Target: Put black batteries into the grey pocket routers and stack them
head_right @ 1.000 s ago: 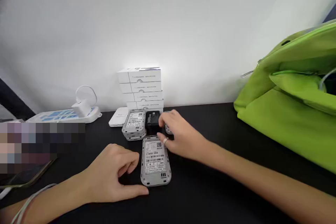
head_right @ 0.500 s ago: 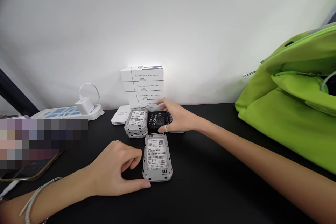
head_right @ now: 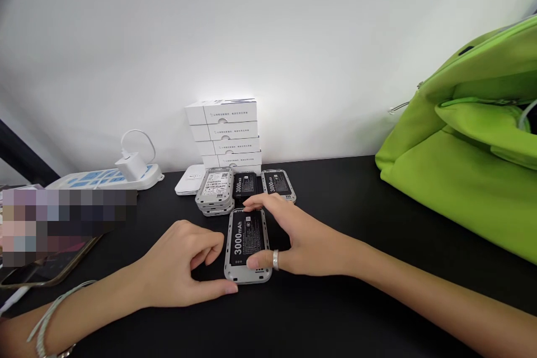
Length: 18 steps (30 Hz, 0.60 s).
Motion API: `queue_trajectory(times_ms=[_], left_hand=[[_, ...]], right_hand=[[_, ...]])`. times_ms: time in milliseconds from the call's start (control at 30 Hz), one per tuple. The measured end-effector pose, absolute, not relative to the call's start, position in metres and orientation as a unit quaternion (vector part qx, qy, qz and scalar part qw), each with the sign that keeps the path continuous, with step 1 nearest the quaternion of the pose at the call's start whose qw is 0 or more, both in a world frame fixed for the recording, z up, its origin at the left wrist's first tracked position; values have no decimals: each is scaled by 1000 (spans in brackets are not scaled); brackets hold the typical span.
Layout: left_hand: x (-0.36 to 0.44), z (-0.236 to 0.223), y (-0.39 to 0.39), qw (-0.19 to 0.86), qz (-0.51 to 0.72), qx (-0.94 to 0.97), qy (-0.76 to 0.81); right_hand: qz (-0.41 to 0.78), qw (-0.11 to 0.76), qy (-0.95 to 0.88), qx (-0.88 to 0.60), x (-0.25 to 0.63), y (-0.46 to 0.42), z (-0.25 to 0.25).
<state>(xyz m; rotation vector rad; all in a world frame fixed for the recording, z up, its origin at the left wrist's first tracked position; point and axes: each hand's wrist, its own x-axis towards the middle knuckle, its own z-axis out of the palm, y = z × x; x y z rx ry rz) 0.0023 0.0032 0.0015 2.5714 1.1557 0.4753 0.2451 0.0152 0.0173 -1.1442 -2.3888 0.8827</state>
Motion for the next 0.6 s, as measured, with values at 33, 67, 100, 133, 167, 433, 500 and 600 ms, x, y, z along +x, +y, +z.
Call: queue_trajectory(times_ms=[33,67,100,133,167,433,500,600], left_hand=[[2,1,4,141,163,891,400],[2,1,4,139,163,892,399],[2,1,4,137,163,892,398],[2,1,4,134,162,893,397],[1,1,4,133,162,894,395],[-3,-2,5,155,168,899,372],[-4,-3,5,162,173,897,373],[-3,-3,5,163,171,894,381]], right_hand=[[295,163,-852,-401,245,14,17],[275,149,-864,-396,245,12,18],[253,133,-876,-388,244,10,17],[231,118,-888,-380,243,9,17],[210,107,-898,-370,242,7,16],[234,168,-887,-362,247,12,17],[273,198,-868,-364,259,21,26],[343,255,-823,-375,286,45,38]])
